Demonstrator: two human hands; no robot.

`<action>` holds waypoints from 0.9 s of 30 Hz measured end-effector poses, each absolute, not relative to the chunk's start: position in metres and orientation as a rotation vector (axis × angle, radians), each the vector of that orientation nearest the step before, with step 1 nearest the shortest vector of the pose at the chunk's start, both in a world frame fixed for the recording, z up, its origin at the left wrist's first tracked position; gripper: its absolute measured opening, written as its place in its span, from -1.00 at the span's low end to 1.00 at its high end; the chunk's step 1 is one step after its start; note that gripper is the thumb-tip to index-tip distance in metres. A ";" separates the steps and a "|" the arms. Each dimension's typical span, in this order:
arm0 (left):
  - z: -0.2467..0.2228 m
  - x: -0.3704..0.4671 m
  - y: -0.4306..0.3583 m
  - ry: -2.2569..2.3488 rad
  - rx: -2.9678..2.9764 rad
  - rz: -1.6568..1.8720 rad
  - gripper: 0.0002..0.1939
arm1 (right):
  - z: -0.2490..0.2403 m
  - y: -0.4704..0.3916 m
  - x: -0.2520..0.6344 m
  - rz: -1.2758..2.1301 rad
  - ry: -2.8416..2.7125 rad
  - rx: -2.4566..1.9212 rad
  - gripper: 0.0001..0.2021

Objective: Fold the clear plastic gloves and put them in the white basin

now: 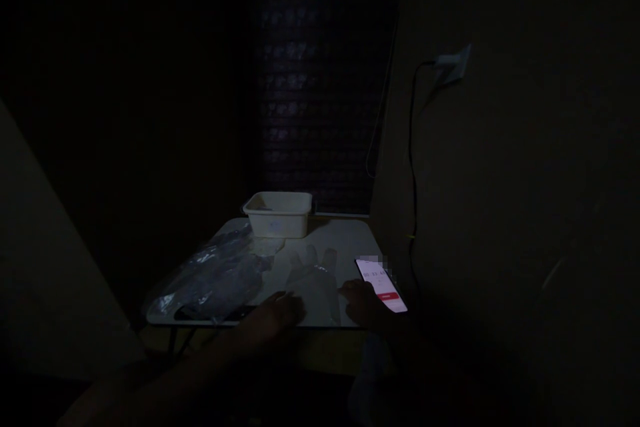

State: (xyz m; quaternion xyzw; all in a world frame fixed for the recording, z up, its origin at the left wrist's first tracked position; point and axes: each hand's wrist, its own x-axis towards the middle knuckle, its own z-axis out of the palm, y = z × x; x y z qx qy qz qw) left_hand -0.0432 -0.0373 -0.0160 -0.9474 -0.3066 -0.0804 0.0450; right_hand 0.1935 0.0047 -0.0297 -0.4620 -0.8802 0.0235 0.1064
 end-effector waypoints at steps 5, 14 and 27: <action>-0.002 -0.041 -0.028 -1.145 -2.934 -0.487 -0.83 | -0.035 0.003 0.188 0.098 -2.611 -1.294 -0.44; 0.009 -0.047 -0.019 -1.331 -3.039 -1.033 -0.85 | -0.040 0.020 0.173 0.292 -2.300 -1.164 -0.70; -0.033 -0.064 0.006 -1.676 -2.717 -0.783 -0.80 | -0.038 0.019 0.164 0.567 -2.035 -1.309 -0.83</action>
